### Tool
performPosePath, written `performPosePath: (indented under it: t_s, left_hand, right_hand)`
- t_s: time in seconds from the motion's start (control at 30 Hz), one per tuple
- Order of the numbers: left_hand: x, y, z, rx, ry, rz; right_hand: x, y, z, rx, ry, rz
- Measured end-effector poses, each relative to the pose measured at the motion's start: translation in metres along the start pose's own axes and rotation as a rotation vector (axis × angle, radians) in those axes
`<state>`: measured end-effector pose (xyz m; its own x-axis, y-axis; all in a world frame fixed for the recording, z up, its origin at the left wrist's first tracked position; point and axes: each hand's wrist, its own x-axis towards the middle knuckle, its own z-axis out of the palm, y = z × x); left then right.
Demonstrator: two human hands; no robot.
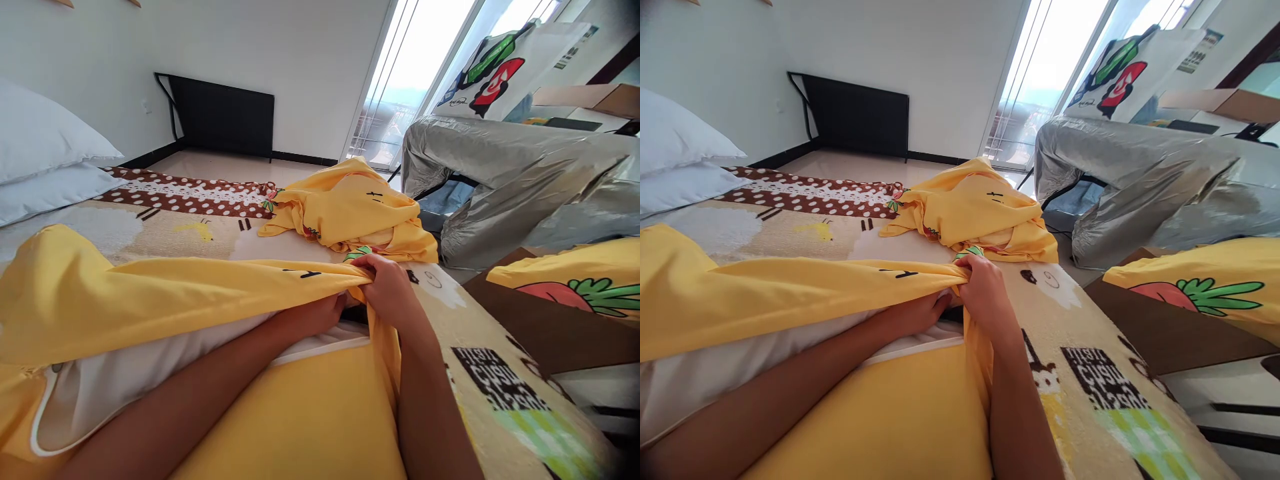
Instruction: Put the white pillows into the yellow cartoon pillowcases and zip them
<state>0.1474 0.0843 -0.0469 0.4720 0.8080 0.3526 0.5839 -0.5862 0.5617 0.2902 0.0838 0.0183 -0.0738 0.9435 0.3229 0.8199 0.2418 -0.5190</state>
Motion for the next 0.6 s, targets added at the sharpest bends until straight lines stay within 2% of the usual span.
performPosePath:
  t_s: [0.17,0.3,0.6]
  left_hand:
    - [0.001,0.0,-0.001,-0.011,-0.011,0.022]
    - [0.003,0.005,-0.008,-0.042,-0.044,0.011]
    - [0.003,0.001,-0.009,-0.047,-0.066,0.036]
  right_hand:
    - [-0.002,0.003,0.003,-0.126,0.04,-0.067]
    - [-0.004,-0.001,0.006,-0.125,0.075,-0.112]
    - [-0.002,-0.008,0.007,-0.009,0.068,0.002]
